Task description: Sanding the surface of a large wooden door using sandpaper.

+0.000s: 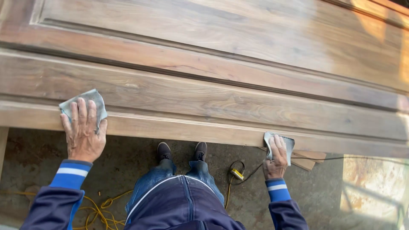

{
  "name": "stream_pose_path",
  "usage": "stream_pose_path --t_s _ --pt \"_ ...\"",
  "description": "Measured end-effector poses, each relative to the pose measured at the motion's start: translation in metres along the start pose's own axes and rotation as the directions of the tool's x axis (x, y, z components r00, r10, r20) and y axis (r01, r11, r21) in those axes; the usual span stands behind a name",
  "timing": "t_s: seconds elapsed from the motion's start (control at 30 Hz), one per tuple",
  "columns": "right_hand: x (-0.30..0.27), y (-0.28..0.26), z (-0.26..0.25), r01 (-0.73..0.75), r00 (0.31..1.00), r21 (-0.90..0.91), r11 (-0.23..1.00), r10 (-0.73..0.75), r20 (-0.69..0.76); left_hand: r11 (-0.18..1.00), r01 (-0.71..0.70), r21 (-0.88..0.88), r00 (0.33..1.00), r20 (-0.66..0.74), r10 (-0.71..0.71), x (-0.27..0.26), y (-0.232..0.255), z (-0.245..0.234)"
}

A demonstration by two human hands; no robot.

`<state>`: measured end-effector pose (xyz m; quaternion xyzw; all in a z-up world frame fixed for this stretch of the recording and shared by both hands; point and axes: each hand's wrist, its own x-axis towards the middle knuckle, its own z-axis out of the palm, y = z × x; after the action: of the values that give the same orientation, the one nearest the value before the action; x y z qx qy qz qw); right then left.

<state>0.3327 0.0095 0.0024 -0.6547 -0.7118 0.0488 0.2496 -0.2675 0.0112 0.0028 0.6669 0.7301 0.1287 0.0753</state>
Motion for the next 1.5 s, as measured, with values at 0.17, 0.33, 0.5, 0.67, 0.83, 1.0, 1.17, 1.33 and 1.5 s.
stream_pose_path --t_s 0.17,0.33,0.5,0.67,0.83,1.0,1.17,1.33,1.5 --pt "0.027 -0.166 0.09 0.419 0.861 0.264 0.869 -0.473 0.188 0.986 0.131 0.101 0.987 -0.11 -0.12 0.001 -0.006 0.0" --pt "0.068 -0.255 0.109 0.628 0.491 0.554 0.546 -0.831 0.263 0.988 0.143 0.054 0.979 -0.154 -0.134 0.004 -0.006 0.009" --pt "0.078 -0.128 0.048 0.697 0.462 0.432 0.572 -0.819 0.34 0.966 0.219 0.141 0.956 -0.229 -0.183 0.007 -0.004 0.013" --pt "0.09 -0.17 0.077 0.714 0.396 0.474 0.515 -0.855 0.334 0.966 0.235 0.112 0.95 -0.237 -0.204 0.01 0.002 0.006" --pt "0.1 -0.309 0.148 0.793 0.274 0.488 0.364 -0.929 0.248 0.959 0.258 0.117 0.943 -0.245 -0.224 0.009 0.003 0.009" --pt "0.115 -0.277 0.137 0.789 0.251 0.411 0.456 -0.851 0.461 0.977 0.212 0.034 0.948 -0.249 -0.197 0.01 -0.06 0.028" --pt "0.121 -0.206 0.091 0.76 0.289 0.416 0.5 -0.832 0.473 0.928 0.358 0.103 0.904 -0.285 -0.318 -0.005 -0.07 0.0" --pt "0.109 -0.301 0.166 0.837 0.244 0.356 0.416 -0.866 0.437 0.923 0.353 0.155 0.895 -0.344 -0.285 -0.004 -0.072 0.006" --pt "0.114 -0.379 0.179 0.809 0.222 0.447 0.382 -0.903 0.369 0.937 0.307 0.165 0.934 -0.239 -0.264 0.001 -0.076 -0.014"
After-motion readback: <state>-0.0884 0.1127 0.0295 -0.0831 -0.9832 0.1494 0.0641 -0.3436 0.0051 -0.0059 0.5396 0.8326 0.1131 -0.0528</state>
